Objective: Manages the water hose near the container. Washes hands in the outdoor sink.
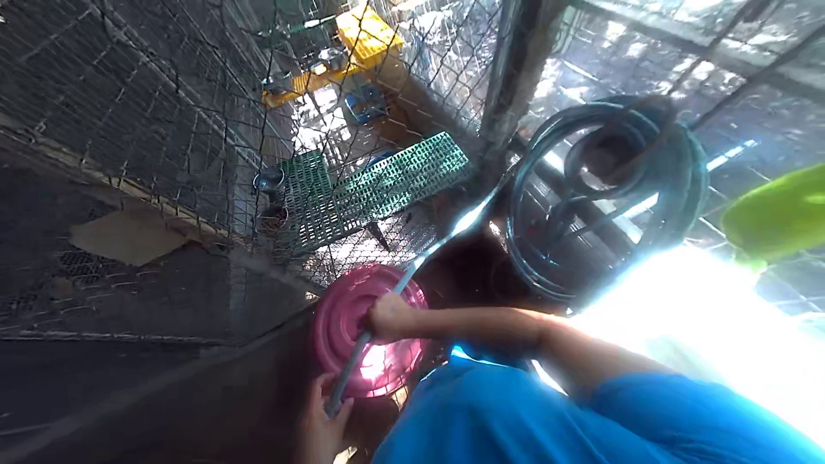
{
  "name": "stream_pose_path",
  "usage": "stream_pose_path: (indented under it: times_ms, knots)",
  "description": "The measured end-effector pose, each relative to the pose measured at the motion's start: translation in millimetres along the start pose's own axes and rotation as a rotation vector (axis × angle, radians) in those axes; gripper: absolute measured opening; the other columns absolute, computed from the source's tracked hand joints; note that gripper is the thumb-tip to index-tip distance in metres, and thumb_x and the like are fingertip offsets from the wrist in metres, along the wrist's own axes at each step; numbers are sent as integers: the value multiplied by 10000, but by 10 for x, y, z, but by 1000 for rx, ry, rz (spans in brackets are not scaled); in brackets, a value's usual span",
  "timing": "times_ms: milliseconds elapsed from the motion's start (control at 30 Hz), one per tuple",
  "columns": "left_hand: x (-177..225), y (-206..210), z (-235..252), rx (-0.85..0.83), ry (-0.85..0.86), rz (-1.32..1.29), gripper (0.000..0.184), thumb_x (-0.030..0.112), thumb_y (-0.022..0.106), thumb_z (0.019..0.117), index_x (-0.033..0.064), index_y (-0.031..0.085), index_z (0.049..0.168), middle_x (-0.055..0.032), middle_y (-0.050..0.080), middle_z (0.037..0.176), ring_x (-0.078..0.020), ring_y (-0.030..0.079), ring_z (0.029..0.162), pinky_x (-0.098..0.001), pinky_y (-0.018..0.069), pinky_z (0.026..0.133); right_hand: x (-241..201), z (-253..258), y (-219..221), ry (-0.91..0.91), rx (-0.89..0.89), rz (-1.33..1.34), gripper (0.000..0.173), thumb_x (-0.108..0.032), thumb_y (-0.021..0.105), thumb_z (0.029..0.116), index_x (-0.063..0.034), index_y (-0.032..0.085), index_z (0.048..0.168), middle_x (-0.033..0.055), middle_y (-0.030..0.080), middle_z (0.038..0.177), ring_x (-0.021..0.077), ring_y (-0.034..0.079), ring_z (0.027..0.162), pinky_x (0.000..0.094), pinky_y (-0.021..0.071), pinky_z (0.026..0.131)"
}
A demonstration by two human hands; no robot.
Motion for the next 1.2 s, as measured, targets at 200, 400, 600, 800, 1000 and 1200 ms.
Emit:
stream_pose_path:
  times_ms: [200,400,600,800,1000,1200]
  knots:
    - [-1577,422,-140,204,-136,107,279,152,710,937,-113,713,1027,-290,711,934,-456,689,903,-685,489,884,581,-499,-36,173,-74,182,370,-316,702,954,53,713,934,273,695,951,479,662,977,700,472,851]
    - [-941,-631,828,933,155,-11,347,179,622,1006,-141,656,1136,-346,636,1208,-467,584,1211,-522,437,1089,560,-1265,398,406,-525,796,282,-303,650,1022,-24,612,1051,29,582,747,115,549,621,320,491,612]
    - [618,-596,1666,253,494,132,273,86,597,985,-167,700,997,-343,701,935,-481,699,908,-633,514,885,932,-1755,-1045,270,-280,808,83,-50,575,979,-33,616,909,-47,586,615,2,496,470,168,431,484]
    - [1494,739,744,-1082,393,118,316,184,549,1032,-56,621,839,-31,510,660,-106,459,592,-315,417,613,432,-2038,-1185,196,154,150,470,-129,754,925,-23,630,1366,224,695,1223,383,683,1109,578,519,983]
    - [2054,527,907,-1491,164,36,254,100,472,987,146,499,739,99,444,528,1,399,431,-177,352,439,31,-1759,-706,79,140,26,547,-452,701,952,29,656,1207,241,711,946,435,711,890,608,546,768]
    - [1567,272,1282,-1246,455,-115,254,170,718,789,45,611,982,84,605,761,6,573,676,-204,491,652,423,-2058,-1397,321,318,121,463,-412,651,1001,49,688,1020,222,671,817,397,671,801,610,512,746]
Point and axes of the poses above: each hand's wrist, its own z-axis towards the middle knuckle, its own y-axis out of the palm, x = y × z, the point moved 2 cm from there along z, towards the middle knuckle
